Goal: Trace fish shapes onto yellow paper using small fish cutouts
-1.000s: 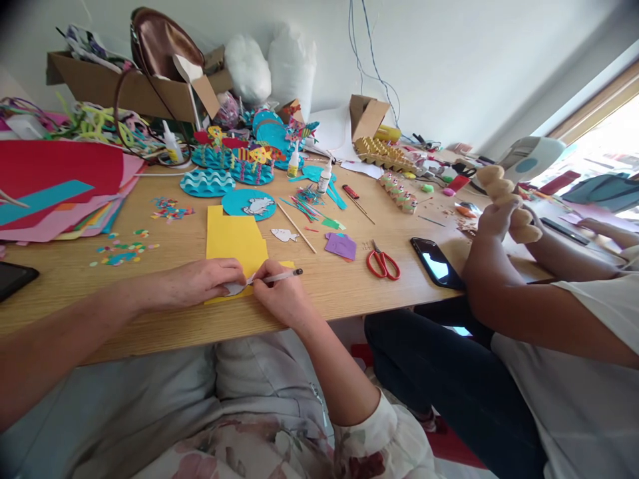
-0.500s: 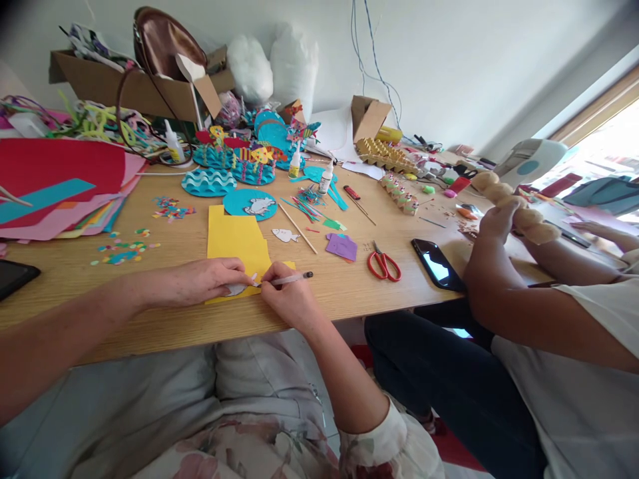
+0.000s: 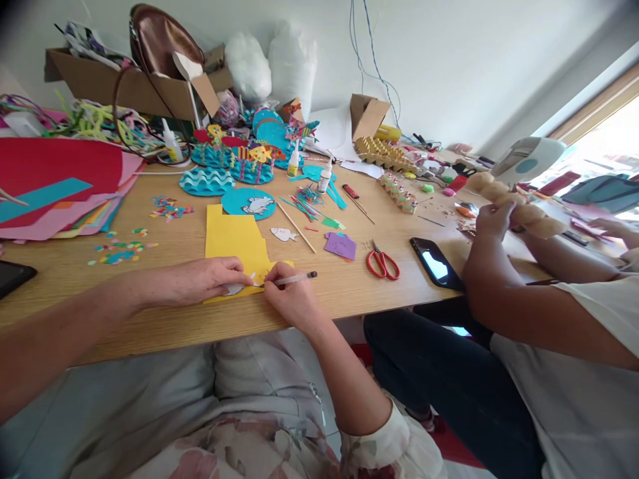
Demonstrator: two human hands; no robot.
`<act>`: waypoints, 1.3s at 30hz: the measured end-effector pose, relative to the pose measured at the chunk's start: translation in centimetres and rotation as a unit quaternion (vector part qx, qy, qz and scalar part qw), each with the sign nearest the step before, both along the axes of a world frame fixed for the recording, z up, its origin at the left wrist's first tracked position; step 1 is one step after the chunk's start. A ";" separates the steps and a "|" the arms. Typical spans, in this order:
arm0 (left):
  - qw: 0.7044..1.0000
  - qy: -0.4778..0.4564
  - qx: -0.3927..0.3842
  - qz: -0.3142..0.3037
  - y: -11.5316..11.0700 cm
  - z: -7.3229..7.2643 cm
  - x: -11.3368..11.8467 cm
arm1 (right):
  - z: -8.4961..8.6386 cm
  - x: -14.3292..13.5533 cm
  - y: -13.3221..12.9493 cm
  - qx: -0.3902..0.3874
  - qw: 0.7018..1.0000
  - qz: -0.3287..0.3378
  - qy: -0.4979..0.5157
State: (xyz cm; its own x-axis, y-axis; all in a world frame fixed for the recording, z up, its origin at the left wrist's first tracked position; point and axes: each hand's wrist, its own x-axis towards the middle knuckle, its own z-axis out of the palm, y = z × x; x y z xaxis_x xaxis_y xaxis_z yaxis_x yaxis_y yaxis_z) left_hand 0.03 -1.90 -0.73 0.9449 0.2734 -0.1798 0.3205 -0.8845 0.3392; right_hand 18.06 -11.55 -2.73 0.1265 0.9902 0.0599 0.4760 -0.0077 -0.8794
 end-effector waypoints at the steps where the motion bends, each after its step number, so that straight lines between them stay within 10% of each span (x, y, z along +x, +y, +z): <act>1: 1.000 0.000 -0.002 0.000 0.0 0.0 0.0 | 0.0 0.0 0.0 0.001 1.000 0.000 0.001; 39: 0.999 -0.040 0.005 0.018 -0.3 -0.3 -0.1 | -0.9 -0.8 1.5 0.041 0.998 0.008 -0.039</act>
